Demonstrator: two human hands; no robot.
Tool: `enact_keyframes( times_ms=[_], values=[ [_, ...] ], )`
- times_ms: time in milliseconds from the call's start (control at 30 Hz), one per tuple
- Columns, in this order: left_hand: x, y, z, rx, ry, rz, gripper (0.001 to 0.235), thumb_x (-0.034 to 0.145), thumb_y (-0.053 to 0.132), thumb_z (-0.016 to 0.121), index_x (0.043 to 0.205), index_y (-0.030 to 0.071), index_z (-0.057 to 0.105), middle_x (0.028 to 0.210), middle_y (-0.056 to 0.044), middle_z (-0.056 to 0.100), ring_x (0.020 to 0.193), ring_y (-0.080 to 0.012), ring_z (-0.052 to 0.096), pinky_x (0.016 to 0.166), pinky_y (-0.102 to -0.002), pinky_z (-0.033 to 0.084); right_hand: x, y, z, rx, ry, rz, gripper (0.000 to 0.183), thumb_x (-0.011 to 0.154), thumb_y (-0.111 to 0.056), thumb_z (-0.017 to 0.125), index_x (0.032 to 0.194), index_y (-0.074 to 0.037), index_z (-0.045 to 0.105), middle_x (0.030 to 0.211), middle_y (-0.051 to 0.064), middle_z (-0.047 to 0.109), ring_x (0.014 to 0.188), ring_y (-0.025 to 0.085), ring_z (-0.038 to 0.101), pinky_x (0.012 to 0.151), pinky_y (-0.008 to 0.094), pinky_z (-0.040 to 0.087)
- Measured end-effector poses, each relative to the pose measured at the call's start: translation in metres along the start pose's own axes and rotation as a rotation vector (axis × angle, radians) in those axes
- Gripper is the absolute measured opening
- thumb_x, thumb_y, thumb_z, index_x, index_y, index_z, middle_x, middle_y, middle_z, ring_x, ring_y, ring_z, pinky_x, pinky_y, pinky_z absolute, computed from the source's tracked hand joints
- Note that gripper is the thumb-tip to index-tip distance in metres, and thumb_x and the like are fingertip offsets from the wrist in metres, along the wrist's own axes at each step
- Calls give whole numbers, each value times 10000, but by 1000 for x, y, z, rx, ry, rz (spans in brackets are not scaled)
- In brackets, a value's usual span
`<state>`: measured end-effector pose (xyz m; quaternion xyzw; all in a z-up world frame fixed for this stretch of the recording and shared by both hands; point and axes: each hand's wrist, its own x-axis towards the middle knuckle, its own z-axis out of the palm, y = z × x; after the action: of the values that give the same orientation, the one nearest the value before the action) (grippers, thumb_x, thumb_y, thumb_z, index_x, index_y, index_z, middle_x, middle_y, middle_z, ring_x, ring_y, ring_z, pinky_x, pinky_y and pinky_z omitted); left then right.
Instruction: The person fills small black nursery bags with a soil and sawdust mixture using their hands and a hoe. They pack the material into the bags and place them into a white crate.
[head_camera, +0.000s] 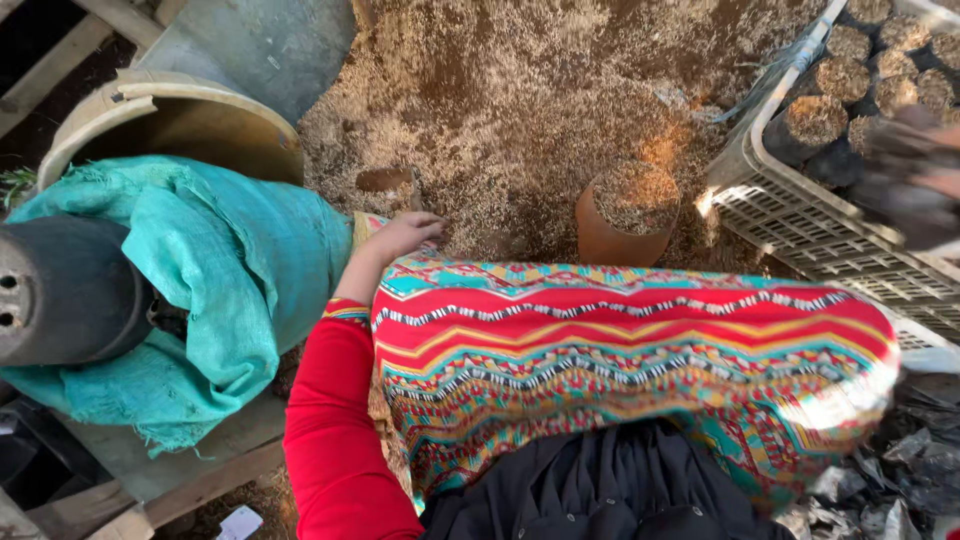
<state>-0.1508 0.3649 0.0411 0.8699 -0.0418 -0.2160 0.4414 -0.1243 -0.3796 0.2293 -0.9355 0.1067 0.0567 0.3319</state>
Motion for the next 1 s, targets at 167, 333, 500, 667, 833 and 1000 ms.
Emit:
enact_keyframes(
  times_ms=[167, 333, 500, 667, 833, 1000],
  values=[
    [39, 34, 27, -382, -103, -169, 412, 1042, 251, 561, 1412, 76, 614, 1307, -123, 681, 1036, -196, 666, 802, -279, 565, 46, -182, 119, -162, -408, -503, 529, 820, -224, 777, 1331, -128, 683, 1118, 120, 762, 968, 236, 717, 875, 393, 557],
    [75, 19, 72, -858, -66, -330, 656, 1009, 391, 494, 1558, 66, 341, 1581, -185, 422, 1257, -409, 590, 934, -531, 567, 76, -250, 323, -192, -734, -516, 484, 745, -224, 766, 1220, -136, 729, 1047, 125, 777, 962, 261, 722, 879, 400, 552],
    [113, -29, 120, -1260, 217, -635, 795, 947, 636, 366, 1615, 262, 152, 1604, -197, 297, 1302, -500, 502, 1002, -678, 451, 105, -224, 477, 205, -890, -394, 578, 771, -287, 817, 1304, -182, 621, 1237, 156, 710, 1120, 290, 663, 981, 406, 519],
    [155, -70, 148, -1071, 347, -282, 697, 990, 529, 522, 1529, 114, 377, 1514, -177, 494, 1320, -365, 541, 1076, -507, 440, 134, -170, 530, -194, -540, -614, 587, 821, -278, 824, 1383, -291, 654, 1426, 279, 453, 1207, 456, 525, 1069, 461, 438],
    [156, -98, 149, -361, 468, -344, 561, 953, 409, 641, 1360, 25, 618, 1351, -198, 673, 1260, -305, 627, 1084, -397, 465, 152, -145, 522, -76, -431, -724, 390, 844, -177, 757, 1230, -203, 711, 1363, 203, 556, 1190, 396, 617, 1043, 435, 523],
    [168, -96, 160, -641, 630, -115, 555, 936, 396, 653, 1341, 20, 605, 1331, -255, 647, 1263, -372, 600, 1098, -428, 435, 139, -158, 493, -13, -316, -652, 328, 824, -57, 686, 1149, -106, 694, 1333, 195, 553, 1035, 395, 667, 925, 450, 556]
  ],
)
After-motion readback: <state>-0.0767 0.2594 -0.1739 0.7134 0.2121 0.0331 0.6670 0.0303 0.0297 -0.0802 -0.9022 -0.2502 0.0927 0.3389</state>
